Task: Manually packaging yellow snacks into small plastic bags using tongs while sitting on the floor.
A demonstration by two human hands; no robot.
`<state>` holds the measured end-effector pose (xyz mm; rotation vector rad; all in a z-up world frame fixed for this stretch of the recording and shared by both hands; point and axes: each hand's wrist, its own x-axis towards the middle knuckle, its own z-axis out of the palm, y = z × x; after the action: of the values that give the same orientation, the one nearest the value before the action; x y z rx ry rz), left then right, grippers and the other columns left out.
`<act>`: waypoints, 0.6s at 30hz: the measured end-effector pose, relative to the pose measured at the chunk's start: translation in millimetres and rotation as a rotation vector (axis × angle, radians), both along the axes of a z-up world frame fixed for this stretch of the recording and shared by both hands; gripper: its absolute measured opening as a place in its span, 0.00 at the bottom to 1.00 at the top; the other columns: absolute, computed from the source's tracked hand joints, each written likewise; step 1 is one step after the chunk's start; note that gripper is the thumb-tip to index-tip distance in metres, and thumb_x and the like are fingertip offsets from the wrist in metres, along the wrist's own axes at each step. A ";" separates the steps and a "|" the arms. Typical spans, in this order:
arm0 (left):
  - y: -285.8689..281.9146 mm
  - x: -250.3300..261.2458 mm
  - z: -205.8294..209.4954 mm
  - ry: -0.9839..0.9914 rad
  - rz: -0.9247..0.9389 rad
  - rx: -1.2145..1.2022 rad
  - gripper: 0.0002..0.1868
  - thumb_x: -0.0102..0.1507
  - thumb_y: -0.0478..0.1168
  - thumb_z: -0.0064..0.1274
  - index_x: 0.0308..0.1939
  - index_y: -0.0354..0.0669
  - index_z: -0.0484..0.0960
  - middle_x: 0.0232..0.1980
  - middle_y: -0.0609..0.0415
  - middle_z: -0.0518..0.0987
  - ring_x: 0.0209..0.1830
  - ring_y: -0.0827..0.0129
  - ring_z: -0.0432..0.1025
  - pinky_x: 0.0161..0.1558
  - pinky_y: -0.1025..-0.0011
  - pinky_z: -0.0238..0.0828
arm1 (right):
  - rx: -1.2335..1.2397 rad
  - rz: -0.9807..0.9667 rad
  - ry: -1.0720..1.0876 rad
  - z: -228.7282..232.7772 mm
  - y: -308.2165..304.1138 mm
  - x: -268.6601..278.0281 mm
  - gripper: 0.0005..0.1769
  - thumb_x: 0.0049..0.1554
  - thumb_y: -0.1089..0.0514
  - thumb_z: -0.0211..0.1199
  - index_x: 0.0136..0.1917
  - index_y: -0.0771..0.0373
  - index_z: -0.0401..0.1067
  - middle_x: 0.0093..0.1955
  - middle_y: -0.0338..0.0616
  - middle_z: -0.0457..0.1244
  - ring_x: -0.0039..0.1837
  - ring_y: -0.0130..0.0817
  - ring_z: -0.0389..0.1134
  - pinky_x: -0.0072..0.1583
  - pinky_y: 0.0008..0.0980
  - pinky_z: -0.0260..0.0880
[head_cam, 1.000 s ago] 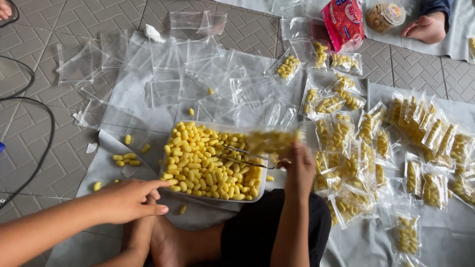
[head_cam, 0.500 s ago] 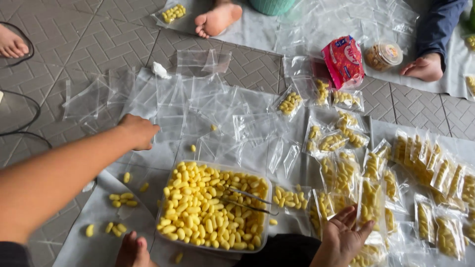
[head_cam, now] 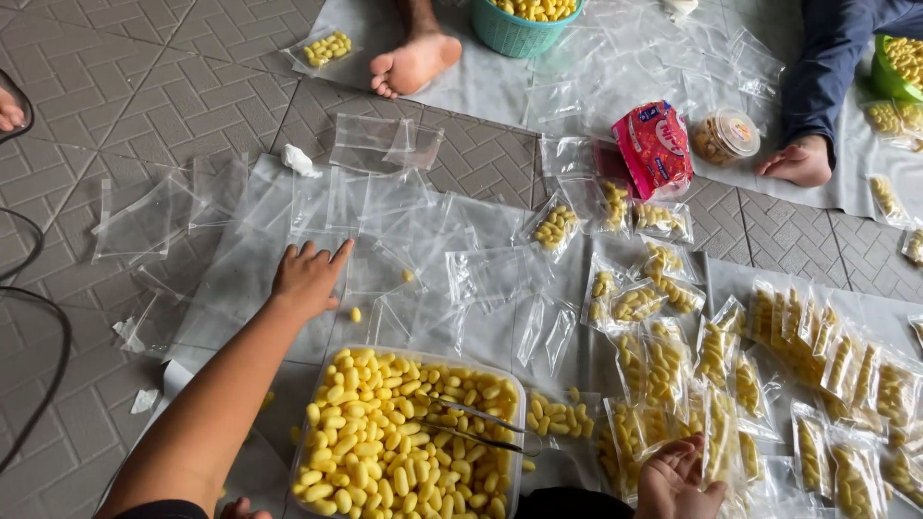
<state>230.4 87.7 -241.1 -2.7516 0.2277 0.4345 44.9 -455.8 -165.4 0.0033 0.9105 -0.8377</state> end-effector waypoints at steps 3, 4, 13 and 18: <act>11.5 -6.3 6.1 -0.097 0.065 -0.036 0.38 0.64 0.41 0.47 0.79 0.57 0.56 0.44 0.59 0.86 0.52 0.63 0.76 0.58 0.60 0.64 | 0.169 0.031 -0.202 19.2 15.7 -5.7 0.38 0.63 0.40 0.57 0.70 0.76 0.69 0.52 0.56 0.72 0.50 0.39 0.76 0.45 0.25 0.80; 16.4 -7.6 10.2 -0.095 0.065 -0.038 0.38 0.64 0.41 0.47 0.79 0.57 0.56 0.44 0.59 0.86 0.52 0.63 0.76 0.58 0.60 0.64 | 0.167 0.032 -0.200 19.0 14.9 -6.8 0.38 0.63 0.40 0.57 0.70 0.76 0.69 0.52 0.56 0.72 0.50 0.39 0.76 0.45 0.25 0.80; 56.6 -22.8 129.9 -0.060 0.489 -0.491 0.18 0.64 0.47 0.52 0.58 0.62 0.84 0.55 0.63 0.84 0.54 0.55 0.78 0.49 0.54 0.75 | 0.286 0.281 -0.184 12.5 35.7 -2.9 0.49 0.64 0.48 0.63 0.80 0.83 0.42 0.54 0.54 0.67 0.52 0.38 0.71 0.50 0.23 0.75; 24.7 -107.1 217.8 -0.099 0.699 -1.018 0.09 0.69 0.42 0.54 0.53 0.53 0.84 0.36 0.54 0.88 0.27 0.66 0.79 0.26 0.70 0.66 | -0.458 0.693 0.228 66.4 133.4 3.1 0.28 0.62 0.48 0.47 0.75 0.48 0.61 0.67 0.39 0.61 0.63 0.34 0.59 0.64 0.35 0.58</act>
<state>123.3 112.4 -23.3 -3.7951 -0.7856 0.4105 48.0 -322.4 -98.9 -0.7786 0.8315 -0.3787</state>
